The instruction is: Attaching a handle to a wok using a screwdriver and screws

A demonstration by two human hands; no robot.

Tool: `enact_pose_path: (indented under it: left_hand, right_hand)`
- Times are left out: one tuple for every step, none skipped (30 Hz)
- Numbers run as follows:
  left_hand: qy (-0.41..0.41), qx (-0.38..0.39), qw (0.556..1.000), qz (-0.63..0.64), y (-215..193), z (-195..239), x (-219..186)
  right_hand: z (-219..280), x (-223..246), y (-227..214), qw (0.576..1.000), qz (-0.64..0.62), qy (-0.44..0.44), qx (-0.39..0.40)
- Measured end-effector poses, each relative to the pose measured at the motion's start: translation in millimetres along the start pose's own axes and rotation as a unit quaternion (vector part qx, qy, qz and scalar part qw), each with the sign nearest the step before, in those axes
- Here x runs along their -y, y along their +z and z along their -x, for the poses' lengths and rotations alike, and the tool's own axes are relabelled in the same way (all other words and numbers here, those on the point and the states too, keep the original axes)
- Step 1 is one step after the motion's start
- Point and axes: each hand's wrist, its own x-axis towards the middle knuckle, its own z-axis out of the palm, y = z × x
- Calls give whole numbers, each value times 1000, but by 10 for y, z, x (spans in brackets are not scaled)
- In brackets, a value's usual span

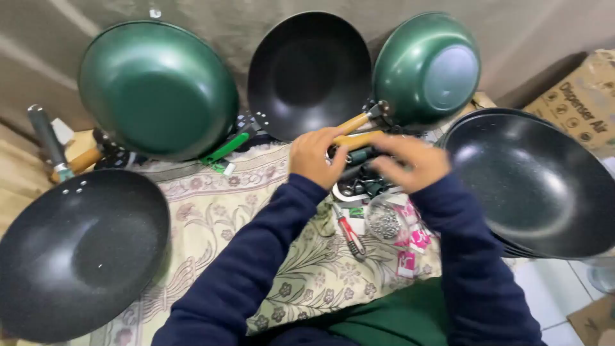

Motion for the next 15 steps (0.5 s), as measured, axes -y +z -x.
enact_pose_path:
  left_hand:
    - [4,1,1000,6,113,-49,-166]
    - [-101,70,987,107,226,-100,-335]
    - [-200,141,947,206,350,-175,-504]
    - [-194,145,947,212,460,-169,-658]
    - [-285,203,900,260,566,-176,-809]
    - [-371,259,839,303,667,-178,-961]
    - [-364,264,838,308,855,-104,-1029]
    - [-352,291,850,261,1046,-29,-1095]
    - [-341,315,860,212,1225,64,-1156]
    - [-337,319,859,216,1190,3,-1308]
    - [-335,359,849,195,1127,-26,-1443]
    - [-331,398,838,174,1064,-52,-1572]
    - [-333,403,834,175,1055,-61,-1648]
    - [-326,432,827,151,1043,-71,-1720]
    - [-318,457,821,127,1031,-112,-1778]
  right_hand:
    - [12,-43,-272,1000,6,3,-3]
    - [24,-83,-547,996,74,27,-32]
    - [26,-130,-830,986,144,51,-64]
    - [129,-205,-1031,985,151,54,-68]
    - [217,-275,-1235,976,153,122,-100]
    - [312,-338,-1438,961,152,190,-131]
    - [491,-552,-1606,959,159,192,-136]
    - [675,-765,-1774,938,208,226,-162]
    - [863,-976,-1931,913,255,258,-185]
    - [1082,-1192,-2086,911,259,260,-188]
    - [1312,-1399,-2211,895,278,280,-205]
    - [1546,-1603,-2331,879,297,300,-222]
    - [1749,-1758,-2417,877,299,305,-219]
    - [1954,-1906,-2502,836,345,373,-205]
    - [2116,-2076,-2584,791,386,435,-192]
